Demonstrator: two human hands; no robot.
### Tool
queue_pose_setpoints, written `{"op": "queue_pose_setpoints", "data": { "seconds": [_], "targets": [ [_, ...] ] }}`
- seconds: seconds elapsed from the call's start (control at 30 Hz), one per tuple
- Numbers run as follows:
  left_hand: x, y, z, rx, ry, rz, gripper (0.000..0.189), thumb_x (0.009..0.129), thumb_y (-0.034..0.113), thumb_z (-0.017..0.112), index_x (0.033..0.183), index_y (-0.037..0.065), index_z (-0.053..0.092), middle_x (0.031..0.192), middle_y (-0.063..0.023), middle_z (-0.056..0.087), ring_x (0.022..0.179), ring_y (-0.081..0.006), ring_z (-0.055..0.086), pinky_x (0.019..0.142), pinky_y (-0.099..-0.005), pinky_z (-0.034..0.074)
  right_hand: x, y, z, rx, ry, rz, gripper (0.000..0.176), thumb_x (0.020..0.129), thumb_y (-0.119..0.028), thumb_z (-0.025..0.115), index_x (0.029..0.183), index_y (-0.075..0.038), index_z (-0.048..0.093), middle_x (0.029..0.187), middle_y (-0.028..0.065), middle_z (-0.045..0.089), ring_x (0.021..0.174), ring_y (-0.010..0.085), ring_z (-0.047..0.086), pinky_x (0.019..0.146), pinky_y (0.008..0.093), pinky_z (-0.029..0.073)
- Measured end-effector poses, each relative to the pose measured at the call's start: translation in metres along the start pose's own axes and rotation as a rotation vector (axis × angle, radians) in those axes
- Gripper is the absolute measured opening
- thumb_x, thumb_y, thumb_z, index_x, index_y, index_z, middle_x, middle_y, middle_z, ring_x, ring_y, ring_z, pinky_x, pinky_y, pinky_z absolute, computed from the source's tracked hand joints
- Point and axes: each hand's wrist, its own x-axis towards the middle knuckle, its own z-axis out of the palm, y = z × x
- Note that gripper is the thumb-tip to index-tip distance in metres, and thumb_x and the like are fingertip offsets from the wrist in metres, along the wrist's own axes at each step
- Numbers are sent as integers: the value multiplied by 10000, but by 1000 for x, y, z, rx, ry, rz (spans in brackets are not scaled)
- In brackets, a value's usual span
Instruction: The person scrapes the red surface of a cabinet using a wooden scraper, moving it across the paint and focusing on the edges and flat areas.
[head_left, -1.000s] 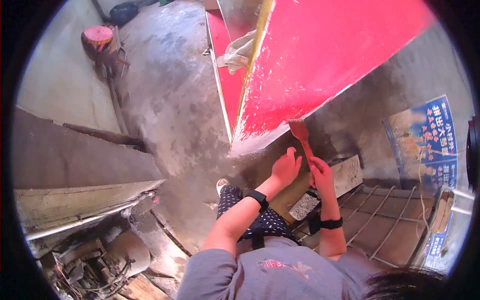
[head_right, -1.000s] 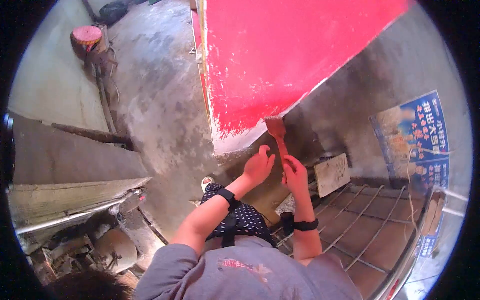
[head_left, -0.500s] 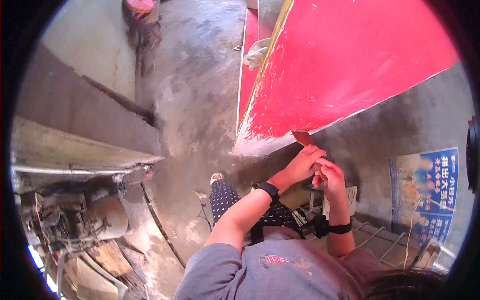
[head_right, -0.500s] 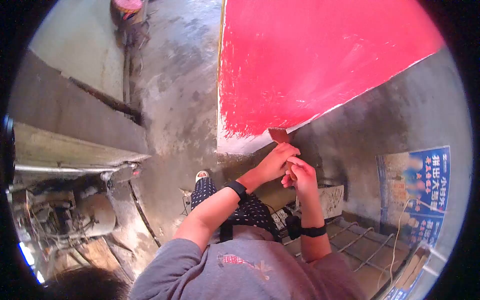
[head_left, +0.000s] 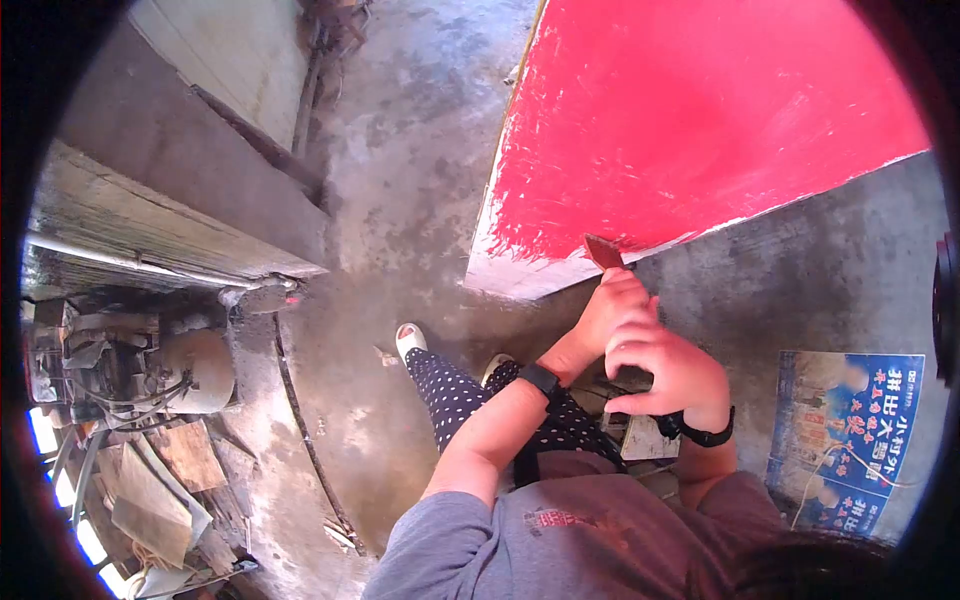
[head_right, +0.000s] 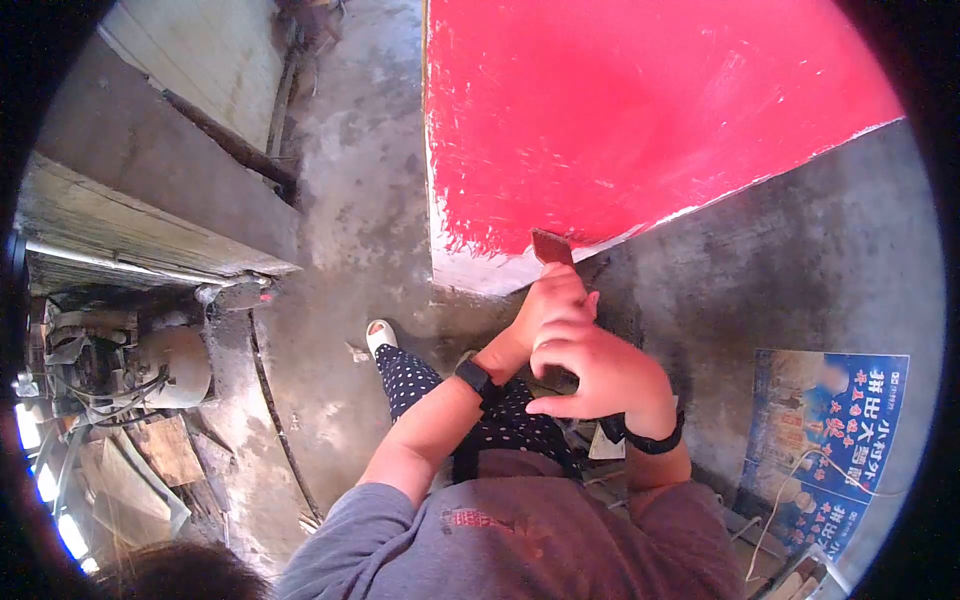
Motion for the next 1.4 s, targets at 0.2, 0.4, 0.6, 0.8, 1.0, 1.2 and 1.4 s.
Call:
{"op": "queue_pose_setpoints", "data": {
  "seconds": [0.2, 0.4, 0.6, 0.8, 1.0, 1.2, 1.4],
  "targets": [
    [4, -1, 3, -157, 98, -126, 270, 594, 26, 622, 510, 58, 368, 505, -75, 377, 514, -269, 408, 526, -358, 311, 4, 4, 18, 107, 206, 97, 336, 721, -117, 638, 514, -14, 395, 541, 88, 398, 543, 232, 424, 519, 326, 349],
    [-51, -72, 27, 58, 59, -168, 269, 643, 92, 597, 495, 68, 373, 491, -60, 391, 512, -262, 442, 491, -386, 310, 8, 110, 74, 126, 319, 55, 293, 712, -59, 609, 516, -6, 397, 541, 83, 415, 546, 233, 438, 530, 325, 348],
    [-79, -91, 36, -338, 222, -420, 270, 686, 89, 575, 504, 43, 380, 489, -103, 396, 519, -297, 427, 501, -388, 305, 19, 104, 86, 151, 355, 38, 269, 702, 2, 584, 534, 16, 374, 526, 95, 381, 489, 235, 389, 484, 319, 320],
    [-33, -49, 24, -211, -70, -230, 240, 659, 59, 594, 518, 50, 399, 515, -76, 431, 543, -270, 444, 562, -364, 324, -5, 64, 61, 147, 374, 103, 246, 678, -9, 611, 527, -2, 417, 540, 84, 417, 531, 241, 433, 510, 326, 360],
    [-79, -83, 41, -86, -236, -286, 233, 683, 102, 583, 515, 66, 426, 518, -59, 447, 571, -246, 461, 571, -366, 321, -18, 99, 94, 171, 400, 65, 256, 670, 12, 608, 524, -4, 399, 538, 83, 413, 527, 232, 423, 510, 328, 361],
    [-37, -38, 28, -117, -133, -145, 229, 683, 123, 587, 533, 53, 429, 521, -68, 441, 561, -257, 461, 581, -369, 334, -25, 53, 67, 153, 450, -7, 248, 666, 7, 620, 525, -10, 416, 560, 77, 438, 562, 230, 448, 527, 336, 378],
    [-87, -90, 36, -90, -292, -264, 207, 646, 154, 574, 538, 50, 431, 547, -80, 457, 597, -275, 473, 582, -372, 341, -25, 108, 109, 160, 441, 59, 257, 688, 22, 595, 538, 0, 387, 564, 85, 426, 578, 242, 469, 535, 324, 387]
  ]
}}
